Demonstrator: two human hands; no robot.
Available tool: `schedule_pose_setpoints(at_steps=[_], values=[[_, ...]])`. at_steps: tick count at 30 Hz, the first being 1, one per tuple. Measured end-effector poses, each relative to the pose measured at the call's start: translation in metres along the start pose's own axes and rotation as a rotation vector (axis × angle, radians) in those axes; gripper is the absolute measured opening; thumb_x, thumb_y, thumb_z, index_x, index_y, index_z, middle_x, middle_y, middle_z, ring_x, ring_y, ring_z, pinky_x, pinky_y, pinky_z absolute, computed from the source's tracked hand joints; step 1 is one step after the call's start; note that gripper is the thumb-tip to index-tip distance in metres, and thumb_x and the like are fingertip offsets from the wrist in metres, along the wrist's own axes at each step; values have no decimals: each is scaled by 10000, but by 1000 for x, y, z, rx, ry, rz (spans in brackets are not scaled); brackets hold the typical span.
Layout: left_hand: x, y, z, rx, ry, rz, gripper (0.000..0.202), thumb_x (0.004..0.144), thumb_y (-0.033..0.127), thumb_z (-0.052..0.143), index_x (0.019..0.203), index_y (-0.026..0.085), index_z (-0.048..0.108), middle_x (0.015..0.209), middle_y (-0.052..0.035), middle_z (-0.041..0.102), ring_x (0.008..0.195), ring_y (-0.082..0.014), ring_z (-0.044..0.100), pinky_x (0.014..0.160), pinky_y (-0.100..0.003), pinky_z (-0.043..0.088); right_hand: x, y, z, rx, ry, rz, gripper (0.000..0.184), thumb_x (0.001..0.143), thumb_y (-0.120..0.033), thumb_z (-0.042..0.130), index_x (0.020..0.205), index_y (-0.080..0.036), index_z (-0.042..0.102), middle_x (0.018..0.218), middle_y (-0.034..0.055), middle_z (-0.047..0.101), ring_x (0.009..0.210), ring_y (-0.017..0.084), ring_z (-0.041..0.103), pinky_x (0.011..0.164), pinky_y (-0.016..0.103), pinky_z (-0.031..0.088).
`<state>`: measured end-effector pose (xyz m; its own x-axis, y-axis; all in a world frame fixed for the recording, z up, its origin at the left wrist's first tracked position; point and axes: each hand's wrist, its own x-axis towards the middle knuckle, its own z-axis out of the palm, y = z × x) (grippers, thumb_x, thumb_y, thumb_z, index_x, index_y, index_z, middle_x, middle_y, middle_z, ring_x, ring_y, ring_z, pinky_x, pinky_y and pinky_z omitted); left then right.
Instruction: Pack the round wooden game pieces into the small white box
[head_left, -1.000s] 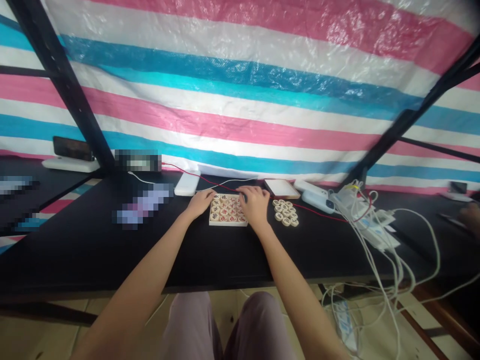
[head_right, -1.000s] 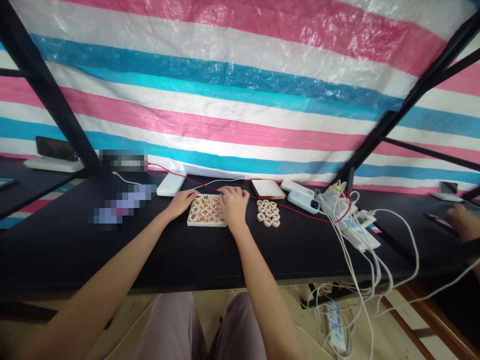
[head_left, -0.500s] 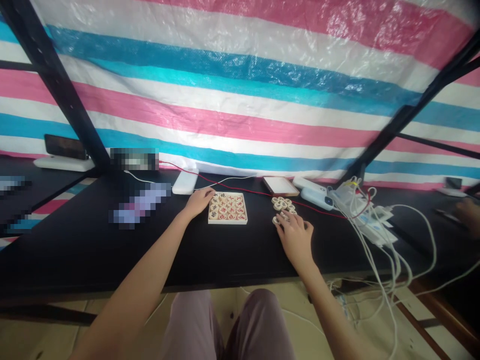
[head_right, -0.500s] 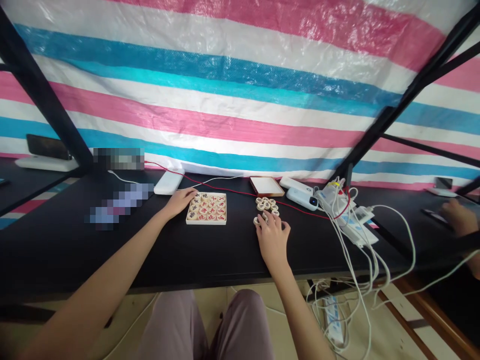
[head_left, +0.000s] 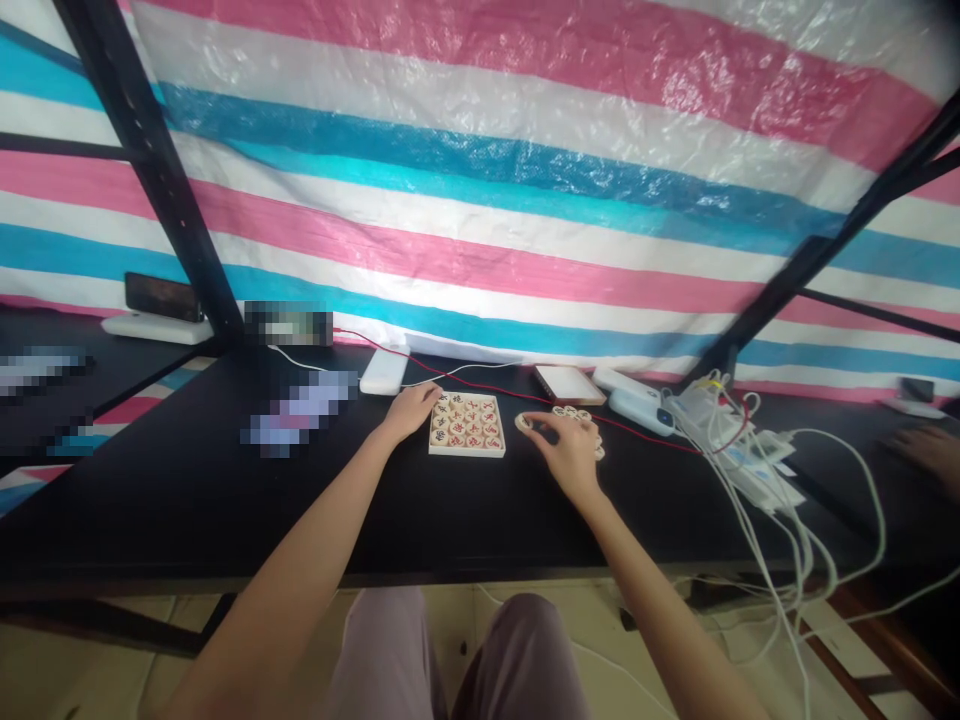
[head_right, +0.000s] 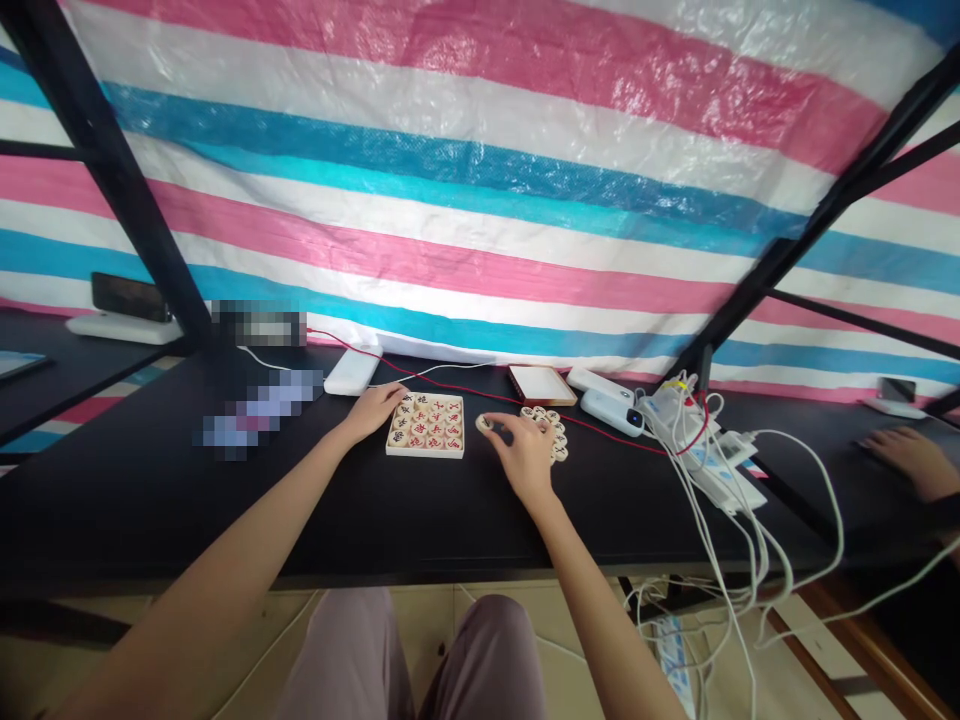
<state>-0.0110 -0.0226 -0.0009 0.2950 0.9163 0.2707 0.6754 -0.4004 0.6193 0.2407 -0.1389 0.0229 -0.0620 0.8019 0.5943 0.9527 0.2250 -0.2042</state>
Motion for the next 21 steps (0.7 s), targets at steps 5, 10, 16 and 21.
schedule_pose_setpoints(at_steps=[5, 10, 16, 21], values=[[2, -1, 1, 24, -10, -20, 353, 885, 389, 312, 938, 209, 612, 962, -43, 657, 899, -208, 588, 779, -290, 414, 41, -44, 25, 57, -46, -111, 213, 886, -359, 465, 1017, -243, 586, 923, 18, 688, 785, 136, 590, 770, 314, 225], [1, 0, 2, 25, -1, -1, 363, 890, 400, 312, 946, 204, 613, 954, -45, 658, 893, -209, 589, 775, -291, 412, 53, -58, 45, 33, -145, -135, 198, 860, -400, 501, 850, -248, 627, 797, 7, 682, 783, 158, 561, 759, 331, 203], [-2, 4, 2, 51, 5, -47, 340, 890, 404, 335, 951, 218, 613, 922, -41, 669, 871, -215, 600, 720, -278, 411, 44, -55, 46, -24, -187, -271, 156, 840, -371, 547, 837, -238, 630, 804, 29, 675, 808, 176, 518, 776, 346, 203], [-3, 5, 2, 48, 4, -41, 323, 894, 391, 341, 950, 224, 611, 922, -31, 672, 876, -208, 603, 715, -271, 410, 45, -61, 49, -61, -191, -303, 165, 859, -354, 517, 830, -225, 616, 827, 35, 673, 831, 193, 488, 784, 362, 205]])
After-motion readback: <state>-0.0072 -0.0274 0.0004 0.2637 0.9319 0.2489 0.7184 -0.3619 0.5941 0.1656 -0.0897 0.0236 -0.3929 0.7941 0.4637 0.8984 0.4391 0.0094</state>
